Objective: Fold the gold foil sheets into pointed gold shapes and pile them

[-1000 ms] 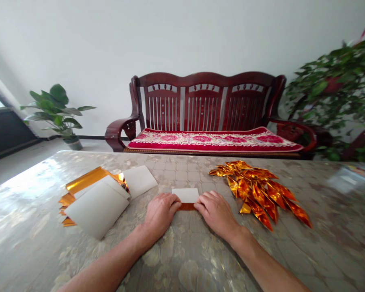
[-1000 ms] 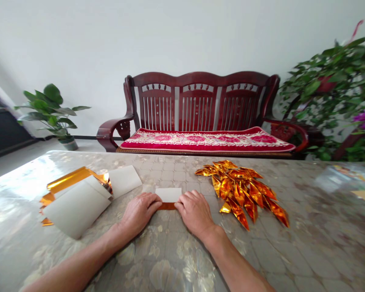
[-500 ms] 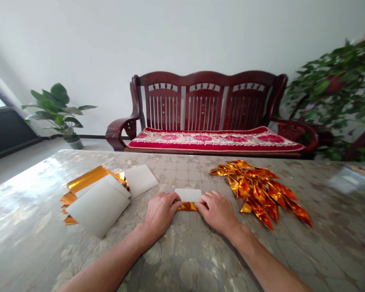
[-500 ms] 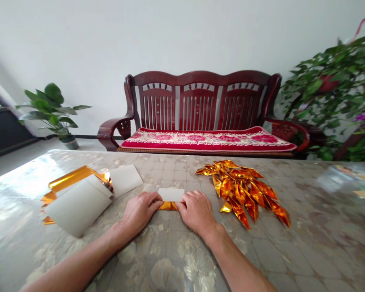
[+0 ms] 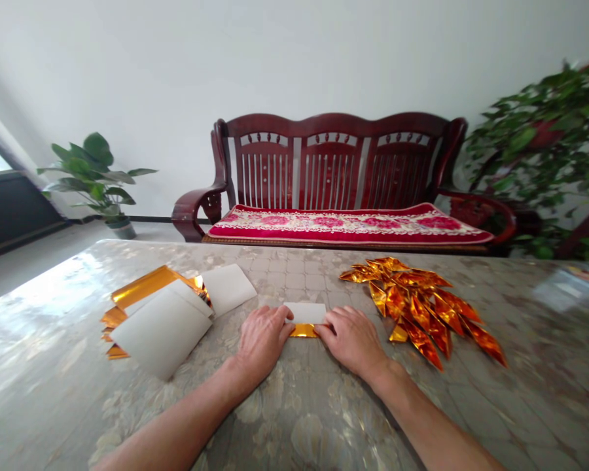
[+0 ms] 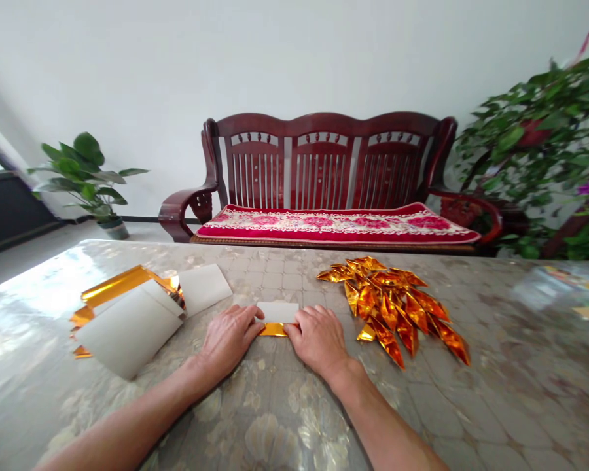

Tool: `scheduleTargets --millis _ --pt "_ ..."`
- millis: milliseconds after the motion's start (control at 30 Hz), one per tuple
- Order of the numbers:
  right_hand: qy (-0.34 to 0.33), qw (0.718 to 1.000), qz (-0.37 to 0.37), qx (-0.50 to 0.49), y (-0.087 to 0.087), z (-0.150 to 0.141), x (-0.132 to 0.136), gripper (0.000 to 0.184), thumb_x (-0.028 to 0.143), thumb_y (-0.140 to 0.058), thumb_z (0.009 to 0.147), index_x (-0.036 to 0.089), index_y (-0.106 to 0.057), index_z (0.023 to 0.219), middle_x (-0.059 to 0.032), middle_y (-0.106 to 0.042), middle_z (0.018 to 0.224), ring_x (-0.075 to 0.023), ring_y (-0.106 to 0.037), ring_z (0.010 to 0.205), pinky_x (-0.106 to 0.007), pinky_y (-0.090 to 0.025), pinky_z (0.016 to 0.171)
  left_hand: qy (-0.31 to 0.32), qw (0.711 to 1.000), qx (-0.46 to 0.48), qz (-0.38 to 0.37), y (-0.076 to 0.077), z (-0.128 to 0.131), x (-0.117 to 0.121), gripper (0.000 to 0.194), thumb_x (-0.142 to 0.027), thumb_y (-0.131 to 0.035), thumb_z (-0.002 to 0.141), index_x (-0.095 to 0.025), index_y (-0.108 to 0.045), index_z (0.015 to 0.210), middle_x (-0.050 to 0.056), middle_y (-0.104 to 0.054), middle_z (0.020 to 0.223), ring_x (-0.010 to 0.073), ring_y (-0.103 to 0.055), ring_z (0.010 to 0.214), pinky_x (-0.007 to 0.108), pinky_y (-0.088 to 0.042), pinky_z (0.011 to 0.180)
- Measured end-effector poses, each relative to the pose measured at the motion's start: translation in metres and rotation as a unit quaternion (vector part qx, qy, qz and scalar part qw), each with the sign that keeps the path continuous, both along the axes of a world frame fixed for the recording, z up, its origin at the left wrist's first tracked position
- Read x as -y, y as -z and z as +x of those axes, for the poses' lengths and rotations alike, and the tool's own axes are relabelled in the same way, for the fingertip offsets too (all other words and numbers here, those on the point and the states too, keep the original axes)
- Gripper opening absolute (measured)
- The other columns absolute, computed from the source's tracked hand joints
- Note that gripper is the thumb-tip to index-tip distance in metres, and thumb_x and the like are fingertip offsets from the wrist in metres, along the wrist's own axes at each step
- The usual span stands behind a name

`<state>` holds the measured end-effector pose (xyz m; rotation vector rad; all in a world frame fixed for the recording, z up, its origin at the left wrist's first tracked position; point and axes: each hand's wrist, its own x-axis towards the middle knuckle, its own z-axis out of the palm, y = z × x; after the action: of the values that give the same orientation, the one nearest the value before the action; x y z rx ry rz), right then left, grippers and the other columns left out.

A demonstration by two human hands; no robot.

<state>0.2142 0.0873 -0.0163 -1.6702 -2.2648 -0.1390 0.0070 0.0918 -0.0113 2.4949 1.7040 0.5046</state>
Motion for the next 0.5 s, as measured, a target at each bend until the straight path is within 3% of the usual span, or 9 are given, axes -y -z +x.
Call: scheduleTargets --millis 500 --pt "0.014 1.0 0.014 0.012 0.0013 -0.0027 0.0019 0.021 0.033 -0.065 0.087 0.023 -0.062 0.07 -0.0018 -0.067 0.078 -0.0196 -0.057 0.078 -0.033 -0.032 0.069 0.003 0.998 -0.061 0.028 0.001 0.0042 -0.0001 0.01 -0.029 -0.058 0.093 -0.024 -0.062 0.1 0.002 -0.071 0.086 0.0227 -0.062 0.089 0.032 -0.039 0.075"
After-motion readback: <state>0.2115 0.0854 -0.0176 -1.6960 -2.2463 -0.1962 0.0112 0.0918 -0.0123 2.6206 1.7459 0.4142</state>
